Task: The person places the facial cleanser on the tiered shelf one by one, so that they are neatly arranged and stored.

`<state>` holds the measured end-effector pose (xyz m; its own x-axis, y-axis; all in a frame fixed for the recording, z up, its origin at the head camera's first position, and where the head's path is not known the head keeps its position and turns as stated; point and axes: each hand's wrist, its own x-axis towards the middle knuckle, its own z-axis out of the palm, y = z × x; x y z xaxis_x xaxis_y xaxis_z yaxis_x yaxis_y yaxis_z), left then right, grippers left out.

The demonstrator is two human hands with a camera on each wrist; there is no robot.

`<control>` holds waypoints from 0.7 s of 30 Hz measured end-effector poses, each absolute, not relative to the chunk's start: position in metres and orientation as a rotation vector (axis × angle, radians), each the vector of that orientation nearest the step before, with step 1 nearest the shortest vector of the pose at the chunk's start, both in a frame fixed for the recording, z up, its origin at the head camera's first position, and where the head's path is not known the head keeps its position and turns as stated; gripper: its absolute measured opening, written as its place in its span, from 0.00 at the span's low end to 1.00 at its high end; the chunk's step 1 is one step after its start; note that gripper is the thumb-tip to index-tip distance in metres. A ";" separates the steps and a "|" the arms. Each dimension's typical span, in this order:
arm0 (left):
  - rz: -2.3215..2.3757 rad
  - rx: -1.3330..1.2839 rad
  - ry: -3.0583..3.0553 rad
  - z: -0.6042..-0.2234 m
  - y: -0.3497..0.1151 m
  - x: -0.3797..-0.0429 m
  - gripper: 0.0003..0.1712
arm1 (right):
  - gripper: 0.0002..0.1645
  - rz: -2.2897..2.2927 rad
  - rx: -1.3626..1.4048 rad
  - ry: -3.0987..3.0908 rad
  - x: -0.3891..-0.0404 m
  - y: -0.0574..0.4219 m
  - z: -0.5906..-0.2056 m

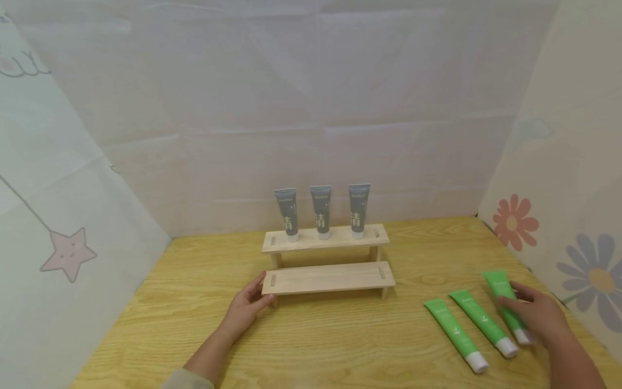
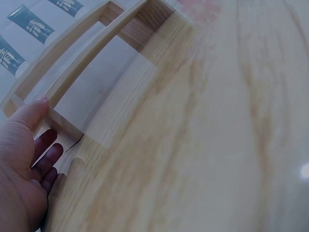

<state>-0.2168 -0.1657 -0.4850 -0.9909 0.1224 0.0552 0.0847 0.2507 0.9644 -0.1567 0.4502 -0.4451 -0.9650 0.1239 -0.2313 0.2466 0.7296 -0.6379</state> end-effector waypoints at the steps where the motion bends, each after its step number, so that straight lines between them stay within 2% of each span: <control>1: 1.895 0.202 2.460 -0.485 -0.166 -0.217 0.43 | 0.53 -1.044 0.284 2.781 -0.157 0.449 -0.444; 13: 1.903 0.210 2.471 -0.484 -0.165 -0.216 0.42 | 0.48 -1.248 0.114 2.975 -0.175 0.414 -0.428; 21: 1.919 0.201 2.451 -0.485 -0.165 -0.216 0.42 | 0.49 -1.401 0.052 2.982 -0.191 0.371 -0.414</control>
